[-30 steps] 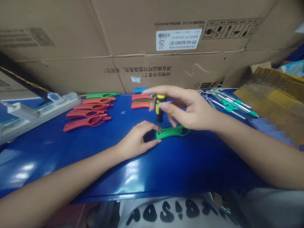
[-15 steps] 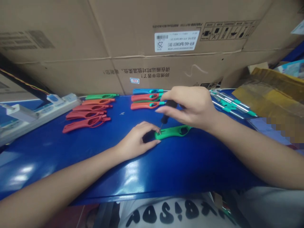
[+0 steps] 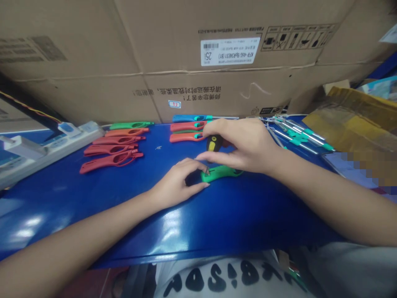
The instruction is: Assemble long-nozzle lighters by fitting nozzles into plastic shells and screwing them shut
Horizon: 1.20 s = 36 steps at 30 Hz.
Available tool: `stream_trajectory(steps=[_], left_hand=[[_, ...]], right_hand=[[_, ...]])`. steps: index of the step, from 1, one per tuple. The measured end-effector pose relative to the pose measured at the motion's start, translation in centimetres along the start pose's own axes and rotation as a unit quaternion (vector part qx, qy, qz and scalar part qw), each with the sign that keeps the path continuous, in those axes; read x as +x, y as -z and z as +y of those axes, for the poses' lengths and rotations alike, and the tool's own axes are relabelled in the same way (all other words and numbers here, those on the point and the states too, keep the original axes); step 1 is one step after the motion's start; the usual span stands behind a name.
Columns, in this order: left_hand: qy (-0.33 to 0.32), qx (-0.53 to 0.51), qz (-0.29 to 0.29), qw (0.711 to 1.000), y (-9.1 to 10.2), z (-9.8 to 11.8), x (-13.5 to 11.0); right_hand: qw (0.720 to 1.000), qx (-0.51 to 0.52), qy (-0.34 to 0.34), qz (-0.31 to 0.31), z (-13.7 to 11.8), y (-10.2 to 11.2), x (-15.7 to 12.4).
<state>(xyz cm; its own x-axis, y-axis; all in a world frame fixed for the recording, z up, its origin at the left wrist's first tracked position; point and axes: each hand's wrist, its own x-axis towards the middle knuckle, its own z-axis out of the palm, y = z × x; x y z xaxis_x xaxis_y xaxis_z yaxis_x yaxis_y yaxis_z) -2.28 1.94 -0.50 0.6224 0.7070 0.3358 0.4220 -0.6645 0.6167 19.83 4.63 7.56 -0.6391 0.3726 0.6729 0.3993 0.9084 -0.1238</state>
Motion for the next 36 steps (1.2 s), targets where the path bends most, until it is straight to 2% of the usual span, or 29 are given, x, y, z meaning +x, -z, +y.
stream_trajectory(steps=[5, 11, 16, 21, 26, 30, 32, 36], left_hand=[[0.003, -0.001, -0.001, 1.000, 0.03, 0.05, 0.04], [0.000, -0.008, 0.000, 1.000, -0.07, -0.08, 0.01], [0.001, -0.003, -0.002, 1.000, -0.01, -0.04, 0.04], [0.000, -0.004, -0.004, 1.000, -0.02, -0.05, 0.01], [-0.003, 0.003, -0.004, 1.000, 0.02, -0.01, 0.01], [-0.003, -0.002, -0.006, 1.000, -0.02, -0.08, 0.00], [0.000, -0.004, -0.005, 1.000, -0.02, -0.08, -0.02], [0.009, -0.006, -0.007, 1.000, 0.00, -0.03, -0.06]], right_hand=[[0.993, 0.100, -0.028, -0.047, -0.08, 0.43, 0.42], [0.999, 0.035, -0.002, 0.002, 0.39, 0.16, 0.15], [0.990, 0.124, -0.060, -0.018, -0.21, -0.09, 0.42], [0.999, 0.038, -0.004, 0.034, -0.13, -0.27, 0.15], [0.996, 0.087, -0.030, -0.018, -0.21, -0.23, 0.33], [0.999, 0.025, -0.017, 0.014, 0.03, -0.13, 0.21], [0.999, 0.011, -0.029, 0.009, 0.02, -0.03, 0.18], [0.994, 0.089, -0.045, -0.040, 0.03, 0.18, 0.30]])
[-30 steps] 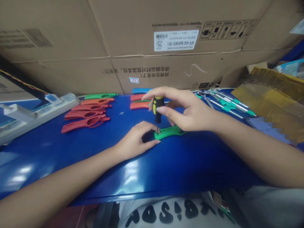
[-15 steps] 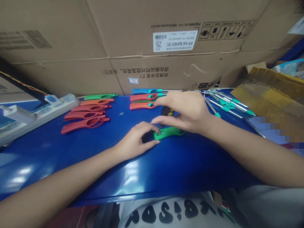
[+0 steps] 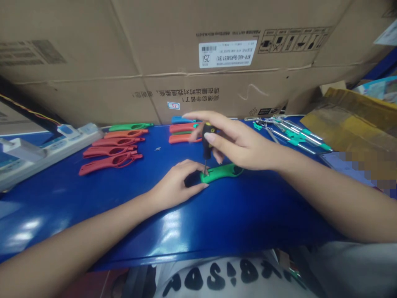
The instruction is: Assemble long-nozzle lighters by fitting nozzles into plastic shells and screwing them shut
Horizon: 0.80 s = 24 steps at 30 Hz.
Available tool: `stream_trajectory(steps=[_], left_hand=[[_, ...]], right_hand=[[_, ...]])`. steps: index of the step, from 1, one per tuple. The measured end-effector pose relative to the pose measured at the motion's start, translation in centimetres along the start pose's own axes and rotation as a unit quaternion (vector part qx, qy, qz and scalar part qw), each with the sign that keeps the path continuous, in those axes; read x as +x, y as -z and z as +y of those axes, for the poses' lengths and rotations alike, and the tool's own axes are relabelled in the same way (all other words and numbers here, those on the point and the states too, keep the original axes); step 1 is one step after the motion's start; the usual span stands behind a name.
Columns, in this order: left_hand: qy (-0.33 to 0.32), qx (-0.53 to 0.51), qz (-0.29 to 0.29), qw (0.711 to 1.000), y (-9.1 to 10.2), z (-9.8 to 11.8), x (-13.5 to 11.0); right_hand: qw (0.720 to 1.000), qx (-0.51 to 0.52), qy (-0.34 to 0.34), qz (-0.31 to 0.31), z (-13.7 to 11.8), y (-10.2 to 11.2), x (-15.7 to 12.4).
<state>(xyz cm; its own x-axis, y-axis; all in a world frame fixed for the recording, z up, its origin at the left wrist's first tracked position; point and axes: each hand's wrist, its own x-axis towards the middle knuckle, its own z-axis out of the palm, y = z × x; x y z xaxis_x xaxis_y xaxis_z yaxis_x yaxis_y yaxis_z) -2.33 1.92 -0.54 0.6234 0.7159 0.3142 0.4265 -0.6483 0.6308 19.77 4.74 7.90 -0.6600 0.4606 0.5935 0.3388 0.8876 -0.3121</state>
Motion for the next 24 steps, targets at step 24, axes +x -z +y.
stream_trajectory(steps=[24], left_hand=[[-0.022, 0.015, -0.008, 1.000, -0.08, -0.11, -0.01]], right_hand=[[0.995, -0.055, 0.036, 0.070, 0.01, -0.48, -0.05]])
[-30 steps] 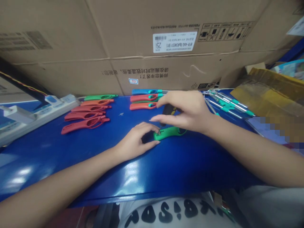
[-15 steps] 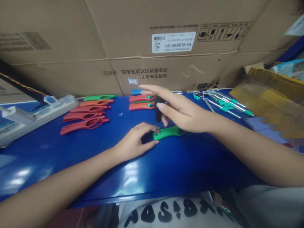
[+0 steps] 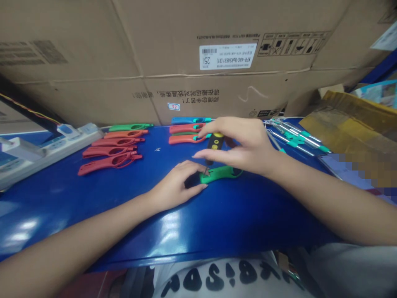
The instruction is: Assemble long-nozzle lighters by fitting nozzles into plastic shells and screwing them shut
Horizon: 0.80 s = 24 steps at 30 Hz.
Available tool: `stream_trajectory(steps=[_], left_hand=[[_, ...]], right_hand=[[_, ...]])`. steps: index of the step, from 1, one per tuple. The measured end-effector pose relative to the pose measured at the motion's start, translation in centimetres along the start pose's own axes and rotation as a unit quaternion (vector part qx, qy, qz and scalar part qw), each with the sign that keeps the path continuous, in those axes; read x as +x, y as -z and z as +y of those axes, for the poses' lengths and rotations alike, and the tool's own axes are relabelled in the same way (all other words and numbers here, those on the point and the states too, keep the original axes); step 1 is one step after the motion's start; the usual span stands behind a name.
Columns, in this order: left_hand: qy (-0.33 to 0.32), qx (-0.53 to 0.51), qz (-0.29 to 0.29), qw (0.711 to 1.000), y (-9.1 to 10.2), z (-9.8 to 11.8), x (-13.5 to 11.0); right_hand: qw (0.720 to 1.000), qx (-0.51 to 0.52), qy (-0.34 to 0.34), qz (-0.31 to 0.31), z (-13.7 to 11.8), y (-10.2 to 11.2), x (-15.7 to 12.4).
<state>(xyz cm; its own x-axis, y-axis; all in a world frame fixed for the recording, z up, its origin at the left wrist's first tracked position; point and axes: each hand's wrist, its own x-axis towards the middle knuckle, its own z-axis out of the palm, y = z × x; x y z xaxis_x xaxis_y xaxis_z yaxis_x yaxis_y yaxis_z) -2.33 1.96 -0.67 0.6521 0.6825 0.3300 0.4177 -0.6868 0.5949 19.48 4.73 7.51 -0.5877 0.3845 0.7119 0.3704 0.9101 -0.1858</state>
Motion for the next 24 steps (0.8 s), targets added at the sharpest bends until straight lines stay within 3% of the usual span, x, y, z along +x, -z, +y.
stream_trajectory(steps=[2, 6, 12, 17, 22, 24], left_hand=[[-0.002, 0.001, 0.001, 1.000, 0.03, 0.01, 0.00], [0.000, 0.007, 0.002, 1.000, 0.07, 0.04, 0.07], [-0.005, 0.006, 0.002, 1.000, 0.05, 0.00, 0.03], [0.001, 0.004, -0.002, 1.000, 0.12, 0.16, 0.08], [-0.004, -0.005, -0.003, 1.000, 0.10, 0.08, 0.10], [0.000, -0.004, -0.003, 1.000, 0.11, 0.10, 0.09]], right_hand=[[0.999, -0.033, 0.003, 0.001, -0.11, 0.02, -0.06], [0.999, 0.035, -0.013, -0.037, -0.37, 0.04, 0.03], [0.999, -0.043, 0.025, 0.005, -0.12, 0.03, -0.22], [0.995, 0.083, -0.024, -0.060, -0.21, -0.07, 0.11], [1.000, 0.002, 0.032, 0.001, 0.18, 0.06, 0.00], [0.999, 0.014, 0.023, -0.021, 0.04, 0.11, 0.04]])
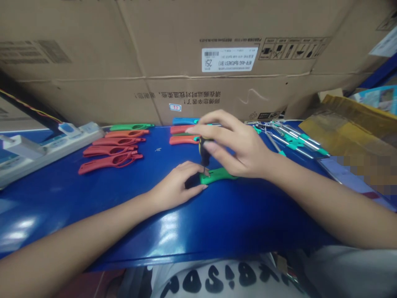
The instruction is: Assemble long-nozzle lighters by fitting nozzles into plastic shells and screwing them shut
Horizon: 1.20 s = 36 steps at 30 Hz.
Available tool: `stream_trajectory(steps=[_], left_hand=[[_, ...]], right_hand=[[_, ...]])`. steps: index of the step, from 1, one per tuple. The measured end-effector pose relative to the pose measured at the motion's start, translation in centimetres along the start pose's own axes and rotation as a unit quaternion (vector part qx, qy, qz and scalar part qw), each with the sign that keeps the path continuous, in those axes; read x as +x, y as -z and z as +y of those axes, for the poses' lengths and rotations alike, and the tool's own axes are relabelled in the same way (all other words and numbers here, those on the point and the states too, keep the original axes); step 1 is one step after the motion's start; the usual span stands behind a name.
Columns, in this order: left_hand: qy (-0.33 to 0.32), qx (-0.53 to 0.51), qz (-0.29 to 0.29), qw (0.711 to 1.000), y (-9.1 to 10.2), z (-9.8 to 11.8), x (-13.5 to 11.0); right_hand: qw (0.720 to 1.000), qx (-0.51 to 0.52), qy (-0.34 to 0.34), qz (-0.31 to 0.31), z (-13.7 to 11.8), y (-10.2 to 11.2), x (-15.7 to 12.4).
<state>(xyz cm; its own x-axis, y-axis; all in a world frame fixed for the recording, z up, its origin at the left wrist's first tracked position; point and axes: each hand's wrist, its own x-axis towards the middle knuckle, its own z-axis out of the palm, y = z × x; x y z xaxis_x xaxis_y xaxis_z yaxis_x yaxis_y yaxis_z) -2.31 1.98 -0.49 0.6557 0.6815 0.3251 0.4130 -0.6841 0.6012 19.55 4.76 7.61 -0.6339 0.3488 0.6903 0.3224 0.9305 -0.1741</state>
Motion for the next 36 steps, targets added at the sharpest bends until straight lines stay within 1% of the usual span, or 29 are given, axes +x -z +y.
stream_trajectory(steps=[2, 3, 4, 7, 8, 9, 12, 14, 17, 19, 20, 24, 25, 27, 29, 31, 36], left_hand=[[0.005, 0.003, 0.000, 1.000, 0.03, 0.05, -0.01], [0.005, 0.003, -0.001, 1.000, 0.04, 0.06, -0.02], [0.004, 0.003, -0.001, 1.000, 0.05, 0.07, -0.02], [-0.002, 0.002, 0.000, 1.000, 0.05, 0.05, -0.04], [-0.002, 0.000, 0.000, 1.000, 0.05, 0.05, -0.03], [-0.001, -0.001, -0.001, 1.000, 0.06, 0.05, -0.03], [0.001, 0.000, -0.003, 1.000, 0.06, 0.05, 0.00], [-0.001, 0.005, -0.003, 1.000, 0.05, 0.01, 0.00], [-0.004, 0.007, -0.001, 1.000, 0.02, -0.03, -0.02], [-0.001, 0.008, 0.000, 1.000, 0.02, -0.02, -0.03], [0.001, 0.009, 0.001, 1.000, 0.03, 0.01, -0.03], [0.007, 0.004, -0.003, 1.000, 0.06, 0.07, -0.02], [0.006, 0.004, -0.004, 1.000, 0.05, 0.06, -0.02], [0.003, 0.004, -0.003, 1.000, 0.04, 0.03, 0.00], [0.000, 0.005, -0.002, 1.000, 0.04, 0.02, 0.03], [0.001, 0.007, 0.000, 1.000, 0.05, 0.04, 0.04], [0.006, 0.010, 0.002, 1.000, 0.00, 0.01, 0.01]], right_hand=[[0.998, 0.048, -0.017, -0.034, -0.17, -0.02, 0.08], [0.997, 0.062, -0.020, -0.038, -0.20, -0.06, 0.09], [0.998, 0.060, -0.018, -0.032, -0.18, -0.11, 0.06], [1.000, -0.011, 0.009, 0.018, 0.01, -0.23, -0.10], [0.999, -0.023, 0.009, 0.023, 0.03, -0.23, -0.12], [1.000, -0.016, 0.002, 0.016, 0.01, -0.21, -0.09], [0.997, 0.070, -0.032, -0.023, -0.13, -0.09, 0.14], [0.996, 0.086, -0.024, -0.014, -0.09, -0.07, 0.17], [1.000, 0.000, 0.020, 0.023, 0.17, -0.20, -0.10], [0.998, -0.043, 0.030, 0.021, 0.22, -0.33, -0.25], [0.999, -0.038, 0.026, 0.015, 0.17, -0.38, -0.25], [0.997, 0.074, -0.017, -0.012, -0.16, -0.39, 0.09], [0.996, 0.087, -0.022, -0.014, -0.15, -0.33, 0.15], [0.998, 0.066, -0.011, -0.006, 0.03, -0.14, 0.14], [1.000, 0.010, 0.022, 0.010, 0.31, 0.08, 0.06], [0.999, -0.016, 0.044, 0.012, 0.49, 0.25, 0.05], [0.997, 0.081, 0.014, -0.008, 0.31, 0.17, 0.29]])
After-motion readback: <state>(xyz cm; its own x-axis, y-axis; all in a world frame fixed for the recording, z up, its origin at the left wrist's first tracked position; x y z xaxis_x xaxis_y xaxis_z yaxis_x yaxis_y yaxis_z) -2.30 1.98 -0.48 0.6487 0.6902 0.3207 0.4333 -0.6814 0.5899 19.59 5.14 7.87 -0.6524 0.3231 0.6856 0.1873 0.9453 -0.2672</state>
